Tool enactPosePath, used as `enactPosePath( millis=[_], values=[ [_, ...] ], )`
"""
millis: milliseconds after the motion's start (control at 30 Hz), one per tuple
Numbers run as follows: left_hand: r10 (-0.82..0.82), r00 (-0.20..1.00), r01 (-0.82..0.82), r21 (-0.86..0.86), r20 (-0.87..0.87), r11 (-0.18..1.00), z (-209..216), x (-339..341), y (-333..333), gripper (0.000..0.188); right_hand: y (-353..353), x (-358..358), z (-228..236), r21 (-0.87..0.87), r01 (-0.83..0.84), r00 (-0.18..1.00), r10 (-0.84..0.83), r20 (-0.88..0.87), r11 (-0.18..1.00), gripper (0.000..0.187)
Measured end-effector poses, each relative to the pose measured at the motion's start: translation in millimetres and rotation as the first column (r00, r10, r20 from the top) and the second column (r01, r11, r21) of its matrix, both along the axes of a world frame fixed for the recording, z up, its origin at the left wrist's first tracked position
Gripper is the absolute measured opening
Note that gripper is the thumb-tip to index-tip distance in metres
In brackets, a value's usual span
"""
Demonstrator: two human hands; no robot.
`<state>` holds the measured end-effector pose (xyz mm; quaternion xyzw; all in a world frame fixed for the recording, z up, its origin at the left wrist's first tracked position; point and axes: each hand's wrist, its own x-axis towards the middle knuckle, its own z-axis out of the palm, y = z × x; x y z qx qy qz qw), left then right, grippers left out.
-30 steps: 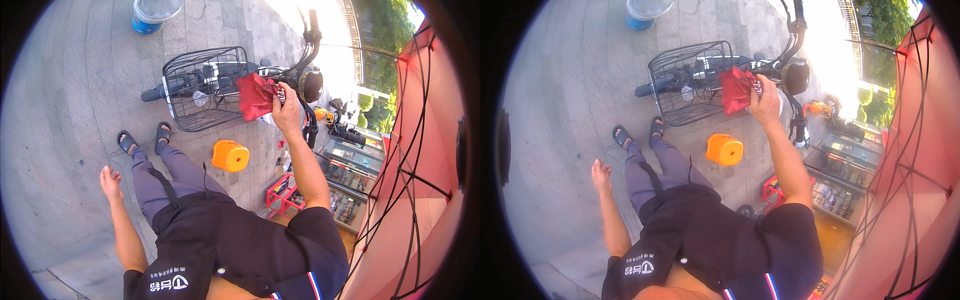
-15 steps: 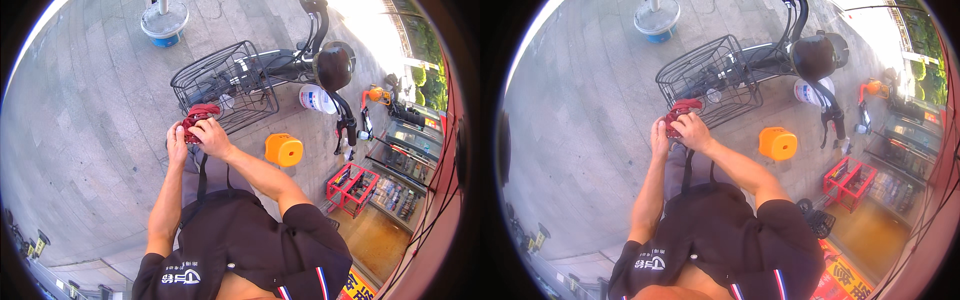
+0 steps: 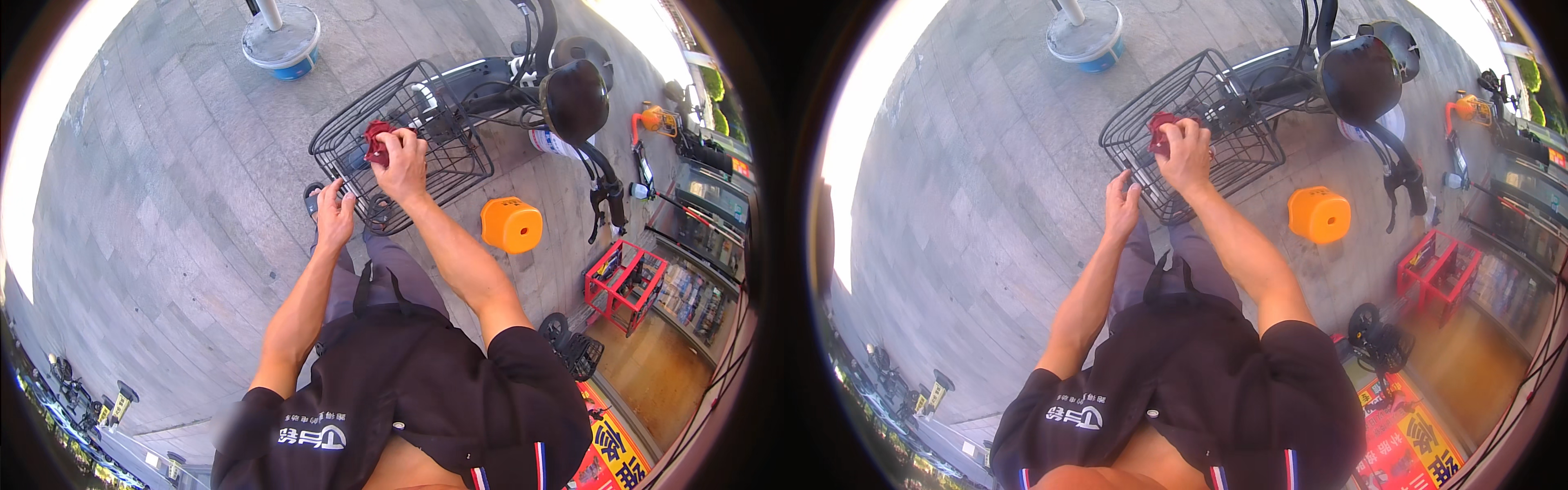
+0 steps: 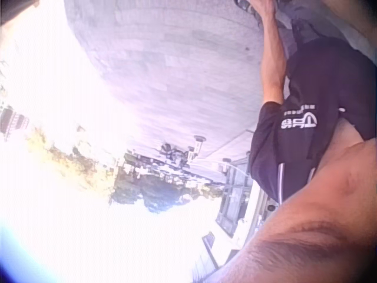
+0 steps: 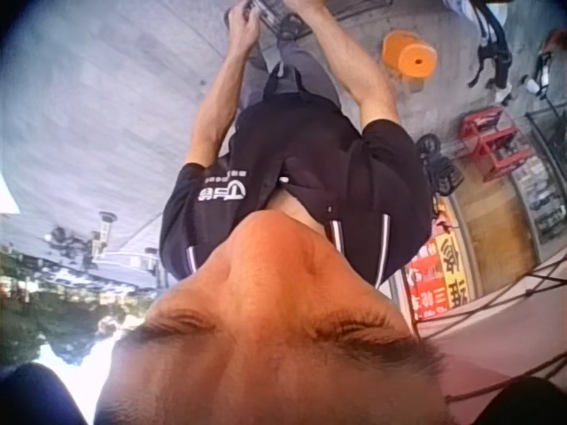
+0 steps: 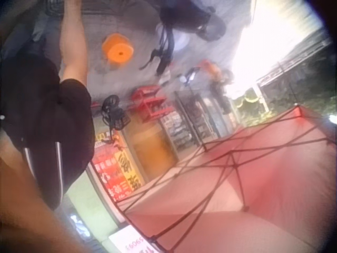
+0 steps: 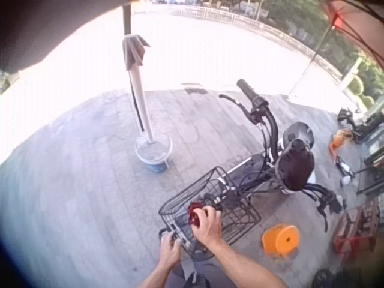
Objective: The person wipes the seat, handlebars, and front basket of an electric scooter using a red cloth. They repeatedly dip the cloth into a bucket of water to clean different parts of the scooter.
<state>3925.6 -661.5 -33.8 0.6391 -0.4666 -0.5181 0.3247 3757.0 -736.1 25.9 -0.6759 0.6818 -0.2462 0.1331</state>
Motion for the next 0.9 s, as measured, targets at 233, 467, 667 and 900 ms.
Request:
enactPosePath(
  millis=[233,467,667,900],
  values=[
    [0.076,0.894,0.092,0.348,-0.442,0.933,-18.5,47.4,4.8,0.04,38.2,39.4,23.8,-0.094,-0.603,0.784,0.61,0.112,0.792,0.036],
    [0.039,0.955,0.091,0.416,-0.294,0.905,-24.4,111.4,25.7,0.043,-94.6,-43.9,-5.5,-0.068,-0.42,0.884,0.391,-0.258,0.905,0.031],
    [0.121,0.976,-0.019,0.486,-0.179,0.874,-21.4,161.9,32.1,0.046,-171.2,-72.1,-3.9,-0.172,0.097,0.929,-0.151,-0.338,0.98,0.032],
    [0.208,0.966,-0.106,0.494,-0.155,0.863,-22.4,179.9,35.2,0.045,-104.8,58.2,-14.8,-0.024,-0.228,0.959,0.22,-0.181,0.973,0.017]
  ],
)
